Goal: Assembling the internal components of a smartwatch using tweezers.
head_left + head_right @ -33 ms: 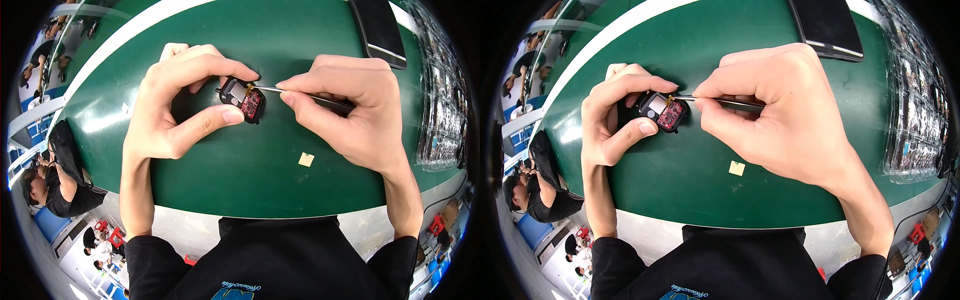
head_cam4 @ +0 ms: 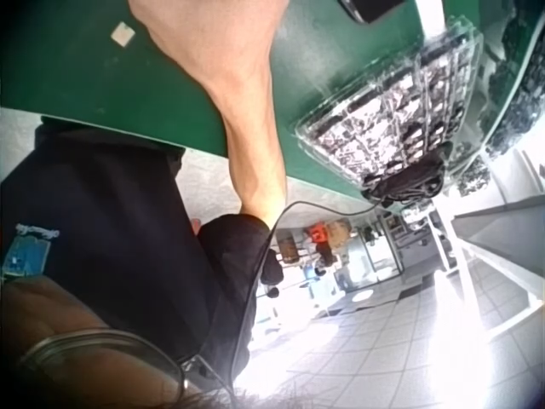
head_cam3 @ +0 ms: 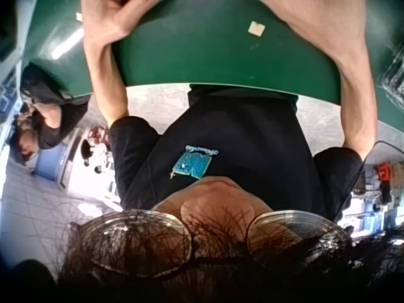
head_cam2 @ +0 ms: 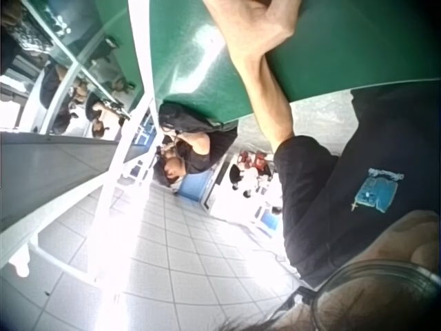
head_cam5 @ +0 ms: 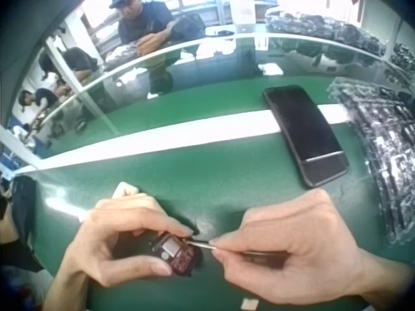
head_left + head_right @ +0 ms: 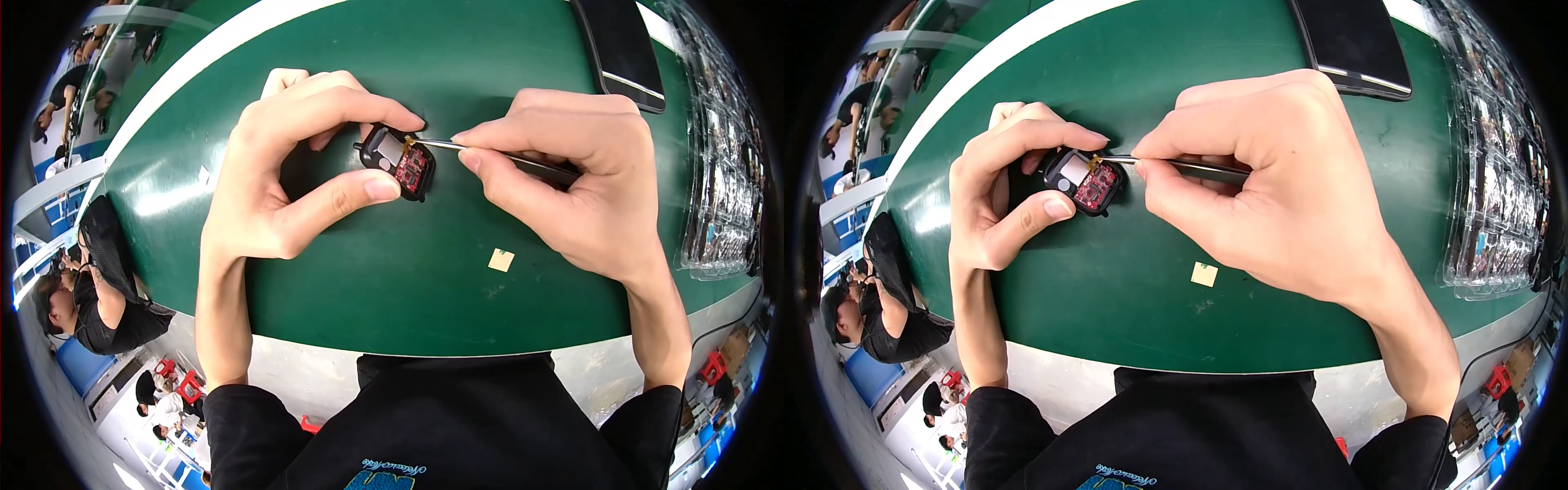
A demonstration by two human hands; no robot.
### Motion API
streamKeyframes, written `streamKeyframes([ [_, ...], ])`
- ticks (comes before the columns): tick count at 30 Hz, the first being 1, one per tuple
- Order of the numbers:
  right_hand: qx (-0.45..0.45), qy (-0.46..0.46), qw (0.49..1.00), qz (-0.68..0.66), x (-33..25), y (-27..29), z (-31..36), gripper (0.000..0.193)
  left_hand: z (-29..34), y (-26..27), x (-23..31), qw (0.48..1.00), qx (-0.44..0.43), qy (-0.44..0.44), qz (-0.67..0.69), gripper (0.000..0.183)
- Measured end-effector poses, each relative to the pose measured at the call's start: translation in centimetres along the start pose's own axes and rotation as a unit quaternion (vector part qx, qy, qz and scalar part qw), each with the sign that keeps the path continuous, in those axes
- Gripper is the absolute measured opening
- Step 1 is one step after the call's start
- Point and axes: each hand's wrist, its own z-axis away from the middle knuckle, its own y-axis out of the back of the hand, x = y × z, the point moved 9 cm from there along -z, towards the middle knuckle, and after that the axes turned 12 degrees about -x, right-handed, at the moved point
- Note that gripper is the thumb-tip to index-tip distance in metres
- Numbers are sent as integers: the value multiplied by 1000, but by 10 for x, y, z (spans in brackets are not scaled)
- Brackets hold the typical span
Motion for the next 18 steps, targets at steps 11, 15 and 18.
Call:
streamKeyframes([
  [11,3,25,1000,11,-3,-5,0,19,-1,0,7,999,8,-38,-4,50],
  [15,7,17,1000,12,-4,-4,1,19,-2,0,10,998,5,-53,-28,49],
  [18,5,12,1000,18,-4,-3,0,19,-2,-1,9,998,7,-55,-29,48],
])
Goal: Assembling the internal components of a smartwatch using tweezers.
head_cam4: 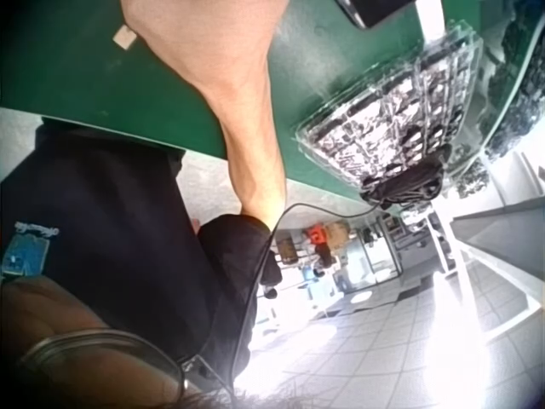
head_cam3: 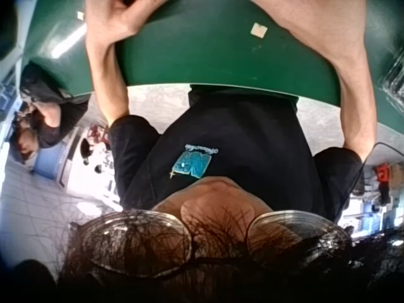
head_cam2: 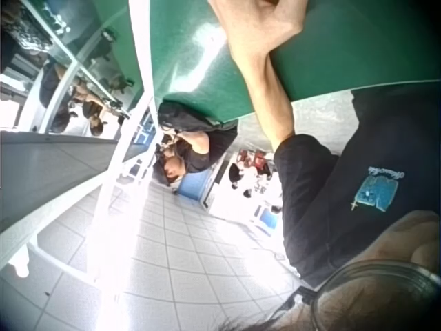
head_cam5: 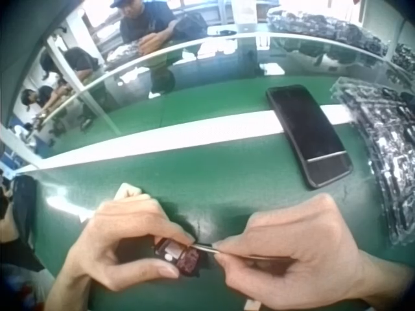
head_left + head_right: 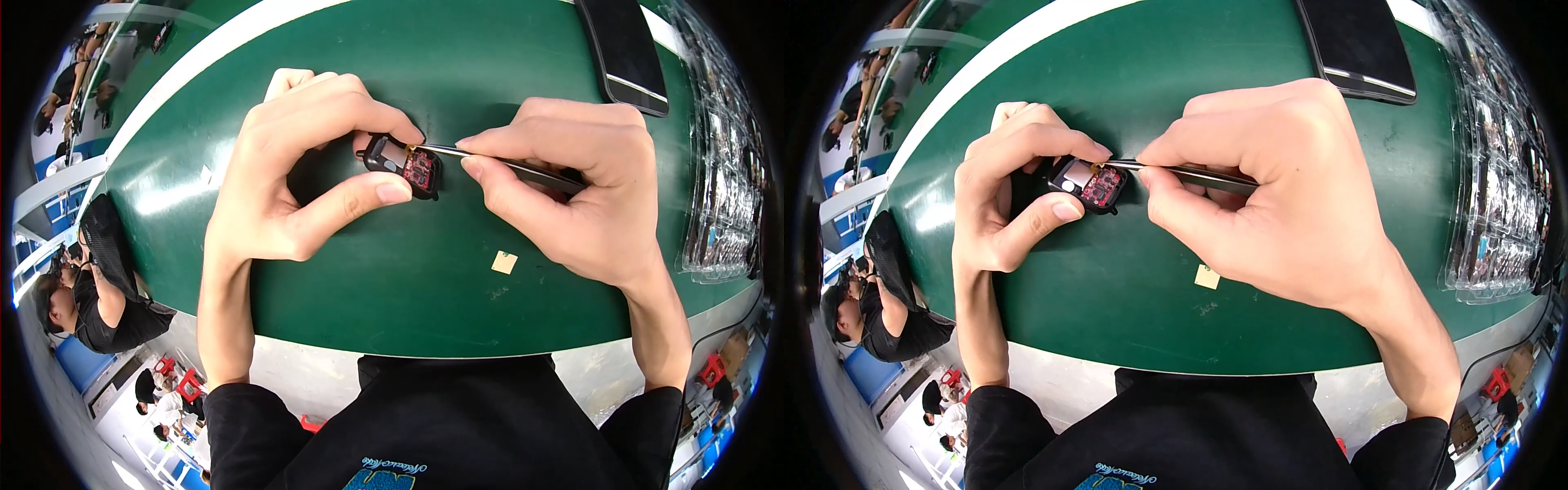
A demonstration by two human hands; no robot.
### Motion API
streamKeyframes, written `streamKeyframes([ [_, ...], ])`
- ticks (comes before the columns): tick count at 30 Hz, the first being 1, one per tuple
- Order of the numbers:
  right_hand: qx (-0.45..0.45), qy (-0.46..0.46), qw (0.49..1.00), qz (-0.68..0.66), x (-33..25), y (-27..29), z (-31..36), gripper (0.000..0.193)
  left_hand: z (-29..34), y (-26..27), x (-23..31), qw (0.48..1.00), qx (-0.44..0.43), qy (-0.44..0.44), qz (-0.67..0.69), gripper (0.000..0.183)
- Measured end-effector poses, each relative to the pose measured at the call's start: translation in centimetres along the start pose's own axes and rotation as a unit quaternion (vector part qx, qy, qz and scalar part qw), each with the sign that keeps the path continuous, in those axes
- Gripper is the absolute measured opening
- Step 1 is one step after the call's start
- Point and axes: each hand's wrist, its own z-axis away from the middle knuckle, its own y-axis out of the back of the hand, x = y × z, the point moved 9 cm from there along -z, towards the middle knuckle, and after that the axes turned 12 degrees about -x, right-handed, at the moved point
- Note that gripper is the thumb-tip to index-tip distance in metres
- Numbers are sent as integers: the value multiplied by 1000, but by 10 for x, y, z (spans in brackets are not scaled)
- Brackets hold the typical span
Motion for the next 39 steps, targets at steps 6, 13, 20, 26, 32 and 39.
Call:
streamKeyframes([
  [6,-5,12,1000,-22,1,-4,4,18,0,0,1,1000,-2,6,5,47],
  [13,-10,10,999,-29,-2,-4,5,16,2,1,0,1000,-2,8,20,48],
  [20,2,22,1000,-20,-4,-4,7,14,2,1,-1,1000,-9,13,20,49],
  [26,52,-4,999,-9,-2,7,8,11,7,-1,-6,996,36,74,22,57],
  [32,54,17,998,14,-2,0,9,12,3,0,1,998,34,42,-12,60],
  [39,48,41,998,25,-5,-2,9,13,2,-1,4,999,26,36,-28,61],
])
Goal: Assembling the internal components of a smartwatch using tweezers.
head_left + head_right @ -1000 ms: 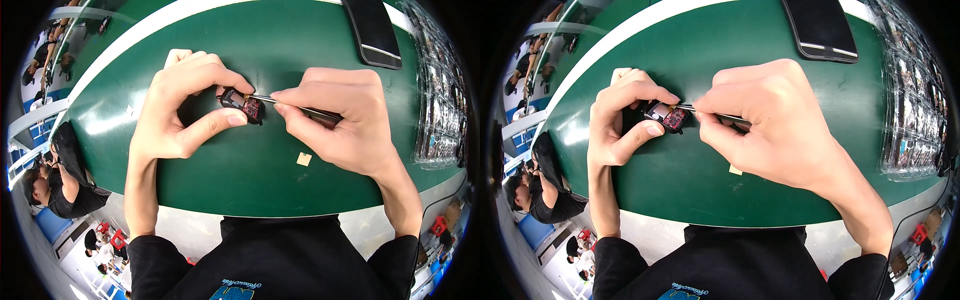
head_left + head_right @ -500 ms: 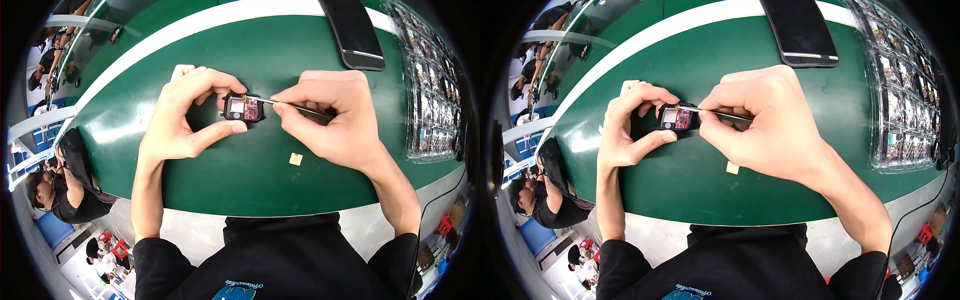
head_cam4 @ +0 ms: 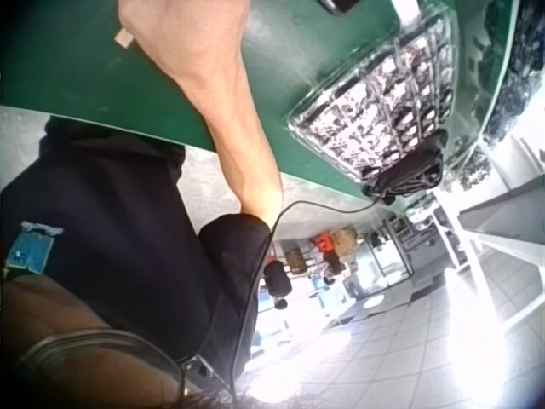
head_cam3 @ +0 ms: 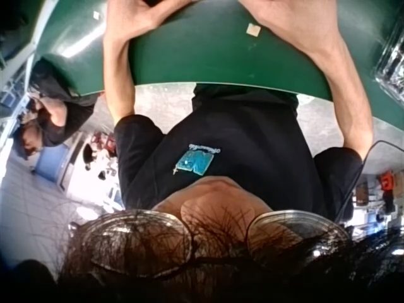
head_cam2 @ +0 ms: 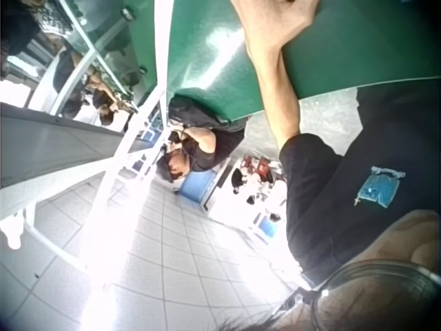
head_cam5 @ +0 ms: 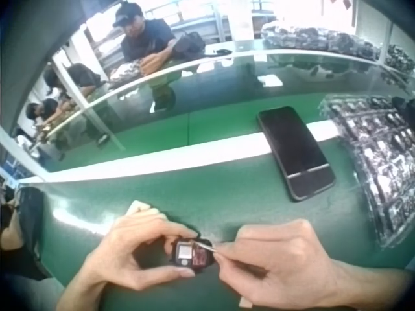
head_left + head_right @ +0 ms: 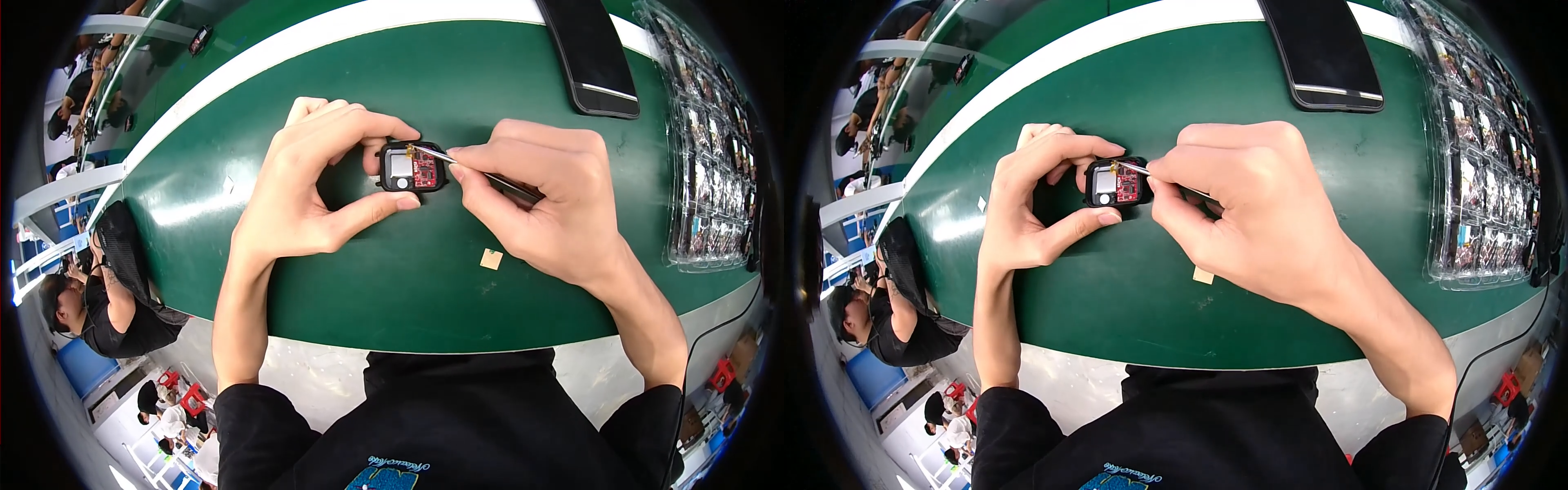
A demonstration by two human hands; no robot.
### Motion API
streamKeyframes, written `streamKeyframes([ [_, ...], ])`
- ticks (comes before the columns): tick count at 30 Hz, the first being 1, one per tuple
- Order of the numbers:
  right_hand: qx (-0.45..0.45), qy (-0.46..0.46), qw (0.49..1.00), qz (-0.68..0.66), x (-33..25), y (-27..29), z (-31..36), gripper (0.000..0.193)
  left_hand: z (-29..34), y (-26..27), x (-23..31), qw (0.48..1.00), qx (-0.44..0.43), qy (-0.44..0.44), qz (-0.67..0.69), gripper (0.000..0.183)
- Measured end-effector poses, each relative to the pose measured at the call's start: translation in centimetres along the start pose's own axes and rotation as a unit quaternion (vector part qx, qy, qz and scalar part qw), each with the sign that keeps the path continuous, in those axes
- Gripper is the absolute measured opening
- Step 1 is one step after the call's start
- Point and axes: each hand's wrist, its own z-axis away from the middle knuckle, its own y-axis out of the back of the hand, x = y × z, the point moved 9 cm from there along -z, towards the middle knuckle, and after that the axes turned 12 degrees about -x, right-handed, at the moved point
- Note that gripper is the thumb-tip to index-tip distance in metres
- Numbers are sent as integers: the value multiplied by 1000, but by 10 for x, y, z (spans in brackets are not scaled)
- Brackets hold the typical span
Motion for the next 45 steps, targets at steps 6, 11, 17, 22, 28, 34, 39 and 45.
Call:
streamKeyframes([
  [6,-15,-12,1000,-8,-5,2,0,4,0,-2,3,1000,4,-2,-9,59],
  [11,-20,-28,999,10,-1,8,-1,7,-1,-2,0,1000,6,2,19,58],
  [17,26,-42,997,-57,-1,15,-8,5,1,1,-3,999,27,2,36,59],
  [22,-44,-113,990,-65,1,0,-10,18,6,1,-5,998,35,-1,46,60],
  [28,-54,-40,995,74,-19,-11,-7,41,10,-2,-5,991,4,50,125,71],
  [34,-33,-55,994,90,-19,-10,-6,40,12,5,0,994,-5,12,112,67],
  [39,-42,-59,994,85,-15,-13,-5,41,14,20,11,990,55,15,128,51],
  [45,-37,-52,995,76,-14,-9,0,42,73,101,179,921,298,-248,-28,26],
])
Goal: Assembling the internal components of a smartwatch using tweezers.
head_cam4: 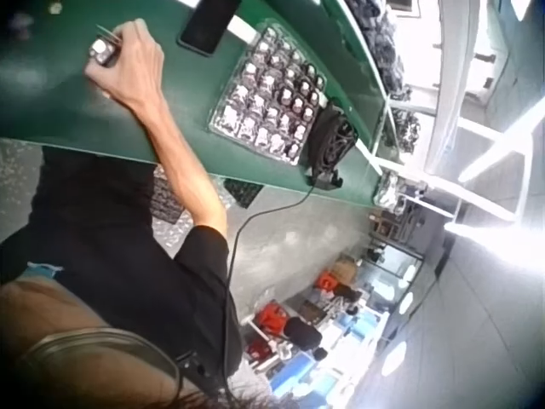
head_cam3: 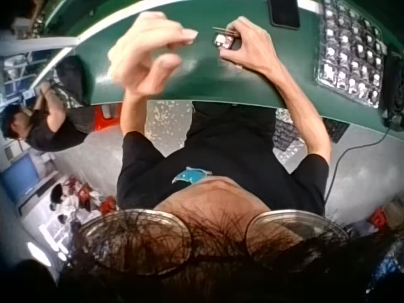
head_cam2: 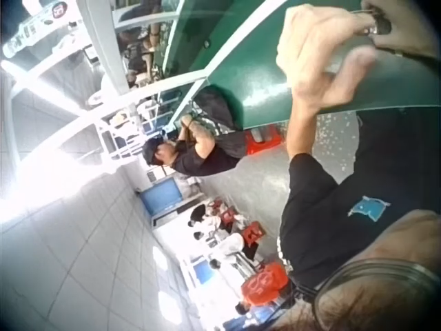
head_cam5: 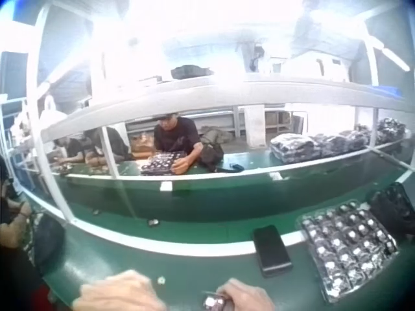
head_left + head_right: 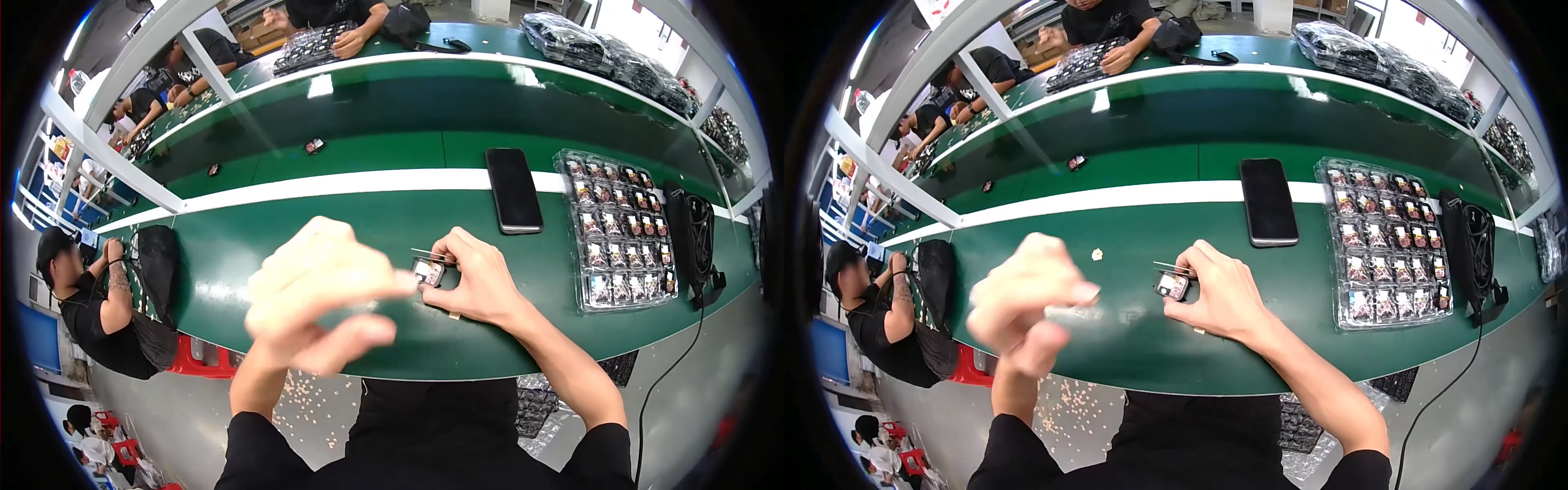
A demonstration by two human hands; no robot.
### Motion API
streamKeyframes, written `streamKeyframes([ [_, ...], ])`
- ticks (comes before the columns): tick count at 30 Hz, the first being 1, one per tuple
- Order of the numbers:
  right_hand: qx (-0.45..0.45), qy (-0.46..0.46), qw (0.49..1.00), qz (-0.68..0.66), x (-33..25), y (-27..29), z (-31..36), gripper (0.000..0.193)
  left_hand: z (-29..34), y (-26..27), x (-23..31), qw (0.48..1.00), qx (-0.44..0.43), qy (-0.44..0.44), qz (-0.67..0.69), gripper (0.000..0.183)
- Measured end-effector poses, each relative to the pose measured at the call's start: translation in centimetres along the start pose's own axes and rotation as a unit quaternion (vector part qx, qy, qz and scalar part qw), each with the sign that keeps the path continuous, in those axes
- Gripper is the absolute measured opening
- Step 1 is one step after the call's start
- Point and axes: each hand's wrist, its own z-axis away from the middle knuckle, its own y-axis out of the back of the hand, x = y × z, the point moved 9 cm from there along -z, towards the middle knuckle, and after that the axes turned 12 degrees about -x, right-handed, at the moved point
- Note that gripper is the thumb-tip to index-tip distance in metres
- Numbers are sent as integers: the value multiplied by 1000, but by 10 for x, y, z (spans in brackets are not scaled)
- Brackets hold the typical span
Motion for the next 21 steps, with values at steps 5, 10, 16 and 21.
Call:
streamKeyframes([
  [5,-7,-15,1000,21,0,1,-1,41,-24,29,111,997,-55,-45,-5,9],
  [10,-1,1,1000,15,-4,-7,-8,42,-4,36,119,989,44,-117,-78,9],
  [16,12,-7,1000,26,0,-1,-6,43,13,36,103,980,93,-164,-65,13],
  [21,4,-20,1000,10,-1,1,-1,41,-9,33,23,987,78,-62,-124,14],
])
